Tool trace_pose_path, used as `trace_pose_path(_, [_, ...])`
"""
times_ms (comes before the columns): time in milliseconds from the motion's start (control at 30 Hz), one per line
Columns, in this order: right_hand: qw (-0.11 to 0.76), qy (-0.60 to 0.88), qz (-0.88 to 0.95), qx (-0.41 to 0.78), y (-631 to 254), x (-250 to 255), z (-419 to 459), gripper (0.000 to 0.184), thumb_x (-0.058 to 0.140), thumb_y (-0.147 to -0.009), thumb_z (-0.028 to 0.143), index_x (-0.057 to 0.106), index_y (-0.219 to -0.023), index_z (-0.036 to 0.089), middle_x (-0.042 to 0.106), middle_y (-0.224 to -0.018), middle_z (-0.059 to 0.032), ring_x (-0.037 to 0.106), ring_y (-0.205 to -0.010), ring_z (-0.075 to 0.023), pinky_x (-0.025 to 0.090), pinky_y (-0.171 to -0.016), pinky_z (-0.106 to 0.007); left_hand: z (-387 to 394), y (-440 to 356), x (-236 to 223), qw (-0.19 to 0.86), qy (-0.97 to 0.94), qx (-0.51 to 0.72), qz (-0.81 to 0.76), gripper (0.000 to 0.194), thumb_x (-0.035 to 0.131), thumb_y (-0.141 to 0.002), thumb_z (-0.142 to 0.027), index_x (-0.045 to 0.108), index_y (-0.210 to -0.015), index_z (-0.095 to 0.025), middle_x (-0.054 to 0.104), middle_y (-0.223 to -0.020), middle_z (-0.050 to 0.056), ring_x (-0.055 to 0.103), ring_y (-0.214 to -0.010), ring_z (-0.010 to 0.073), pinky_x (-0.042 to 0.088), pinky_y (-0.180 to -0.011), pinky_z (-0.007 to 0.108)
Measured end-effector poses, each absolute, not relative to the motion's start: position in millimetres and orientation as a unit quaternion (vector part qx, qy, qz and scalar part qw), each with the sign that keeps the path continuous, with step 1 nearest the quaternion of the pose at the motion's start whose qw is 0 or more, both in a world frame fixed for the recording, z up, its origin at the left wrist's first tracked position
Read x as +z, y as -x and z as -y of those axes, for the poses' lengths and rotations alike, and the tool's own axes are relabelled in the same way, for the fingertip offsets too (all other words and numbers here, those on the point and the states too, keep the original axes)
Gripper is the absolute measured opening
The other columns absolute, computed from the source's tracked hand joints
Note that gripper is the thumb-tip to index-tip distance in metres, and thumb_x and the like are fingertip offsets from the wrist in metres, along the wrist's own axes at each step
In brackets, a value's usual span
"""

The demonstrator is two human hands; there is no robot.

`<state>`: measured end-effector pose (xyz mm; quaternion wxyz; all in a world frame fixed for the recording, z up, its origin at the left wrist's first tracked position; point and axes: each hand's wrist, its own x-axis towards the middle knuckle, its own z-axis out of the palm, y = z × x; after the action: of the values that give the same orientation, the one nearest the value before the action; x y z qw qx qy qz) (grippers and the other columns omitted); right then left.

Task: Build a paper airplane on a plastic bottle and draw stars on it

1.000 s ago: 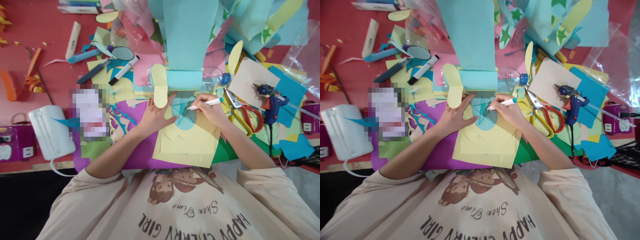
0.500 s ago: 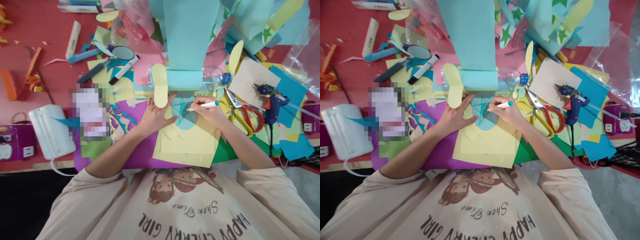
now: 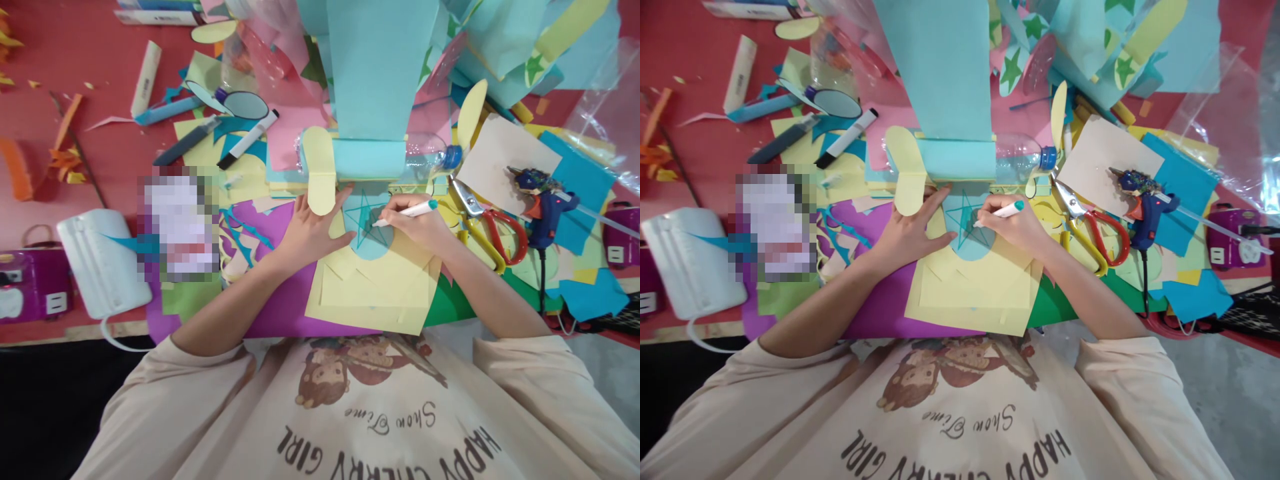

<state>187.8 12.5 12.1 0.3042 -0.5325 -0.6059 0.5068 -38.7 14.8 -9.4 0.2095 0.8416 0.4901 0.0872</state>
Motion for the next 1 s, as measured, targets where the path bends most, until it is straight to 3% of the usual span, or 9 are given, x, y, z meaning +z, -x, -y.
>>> trace_pose_path(433, [0.347,0.527,0.630,0.453,-187.8,6.9,-13.3,0.022,0.063,-0.087,0.036,0.063,-0.074,0.018,0.058,-0.063,0.0028,0.048,-0.058,-0.0098,0.033,-0.057,-0.027,-14.9,39.3,-14.4,0.200,-0.842,0.088,-0.493,0.072,0.059,-0.087,-0.045,0.036,-0.151,-0.021,0.052,-0.146,0.012,0.043,-0.139,0.0316,0.026,-0.119,0.045])
trace_pose_path(1000, [0.285,0.498,0.624,0.531,-189.6,9.0,-11.8,0.020,0.064,-0.078,0.027,0.062,-0.061,0.017,0.059,-0.059,0.0016,0.044,-0.055,-0.0089,0.030,-0.052,-0.026,-14.6,38.6,-11.3,0.192,-0.846,0.091,-0.489,0.070,0.057,-0.088,-0.045,0.038,-0.150,-0.019,0.054,-0.142,0.014,0.045,-0.138,0.0319,0.030,-0.115,0.045])
